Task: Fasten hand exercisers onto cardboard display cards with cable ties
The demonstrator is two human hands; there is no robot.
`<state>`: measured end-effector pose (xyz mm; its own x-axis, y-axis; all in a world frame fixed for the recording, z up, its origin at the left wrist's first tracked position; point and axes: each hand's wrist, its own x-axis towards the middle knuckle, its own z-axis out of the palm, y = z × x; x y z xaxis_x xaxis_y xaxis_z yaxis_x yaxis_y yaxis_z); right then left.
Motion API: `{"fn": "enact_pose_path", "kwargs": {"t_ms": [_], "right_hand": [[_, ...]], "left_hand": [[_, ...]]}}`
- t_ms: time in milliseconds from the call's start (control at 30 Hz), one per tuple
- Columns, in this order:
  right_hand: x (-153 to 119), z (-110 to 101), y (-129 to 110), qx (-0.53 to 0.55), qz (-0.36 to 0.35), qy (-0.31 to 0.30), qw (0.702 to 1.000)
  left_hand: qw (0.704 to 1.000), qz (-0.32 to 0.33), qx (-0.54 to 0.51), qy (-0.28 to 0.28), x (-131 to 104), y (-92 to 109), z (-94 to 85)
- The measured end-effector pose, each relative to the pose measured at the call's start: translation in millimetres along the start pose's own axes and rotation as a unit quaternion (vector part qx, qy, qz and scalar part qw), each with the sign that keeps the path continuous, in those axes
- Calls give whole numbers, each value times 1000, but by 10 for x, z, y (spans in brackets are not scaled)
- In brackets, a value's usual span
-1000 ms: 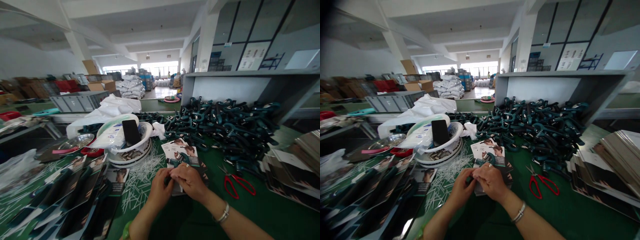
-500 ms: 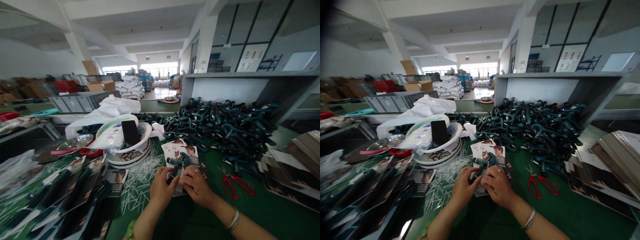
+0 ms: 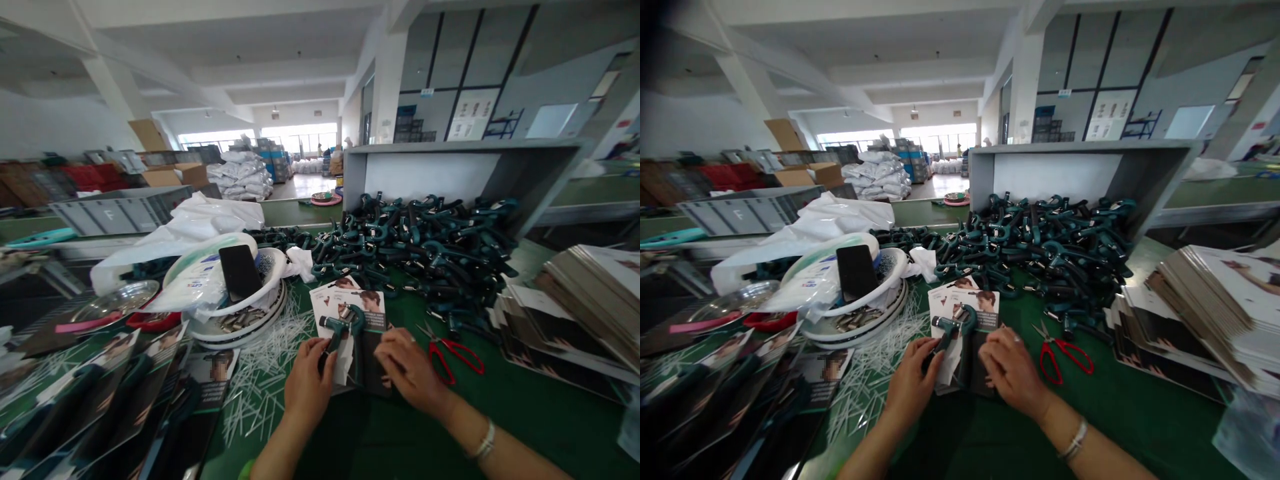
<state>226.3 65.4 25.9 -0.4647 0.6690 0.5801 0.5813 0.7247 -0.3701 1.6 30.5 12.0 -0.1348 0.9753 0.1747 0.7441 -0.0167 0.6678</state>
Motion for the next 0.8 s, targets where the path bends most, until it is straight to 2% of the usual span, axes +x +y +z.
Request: {"fn": "enact_pose_path", "kwargs": {"t_ms": [67, 167, 233, 333, 400, 500, 567, 633, 733, 800], "right_hand": [[-194, -247, 322, -136, 97, -15, 986], [-477, -536, 700, -271, 261, -170, 911], [-580, -595, 781, -281, 296, -231, 883], [-563, -536, 733, -268, 293, -267, 878], [-500, -499, 708, -257, 306, -284, 872], [-468, -550, 769, -184, 344, -282, 877], [-508, -648, 808, -74, 397, -257, 878], [-548, -762, 758, 80, 449, -217, 863], [-501, -871, 457, 266, 452, -173, 834], [-378, -858, 180, 304, 414, -180, 839]], "left_hand": [[1000, 3, 27, 3, -30, 24, 19], [996, 15, 86, 17, -54, 64, 46], [991, 31, 128, 26, -58, 84, 41], [985, 51, 160, 43, -54, 101, -1], [985, 42, 159, 52, -46, 109, -36], [988, 20, 148, 49, -29, 112, -69], [989, 19, 137, 44, -24, 101, -79], [991, 23, 123, 43, -28, 92, -87], [990, 35, 111, 81, -35, 133, -106], [987, 48, 116, 97, -22, 216, -112]]}}
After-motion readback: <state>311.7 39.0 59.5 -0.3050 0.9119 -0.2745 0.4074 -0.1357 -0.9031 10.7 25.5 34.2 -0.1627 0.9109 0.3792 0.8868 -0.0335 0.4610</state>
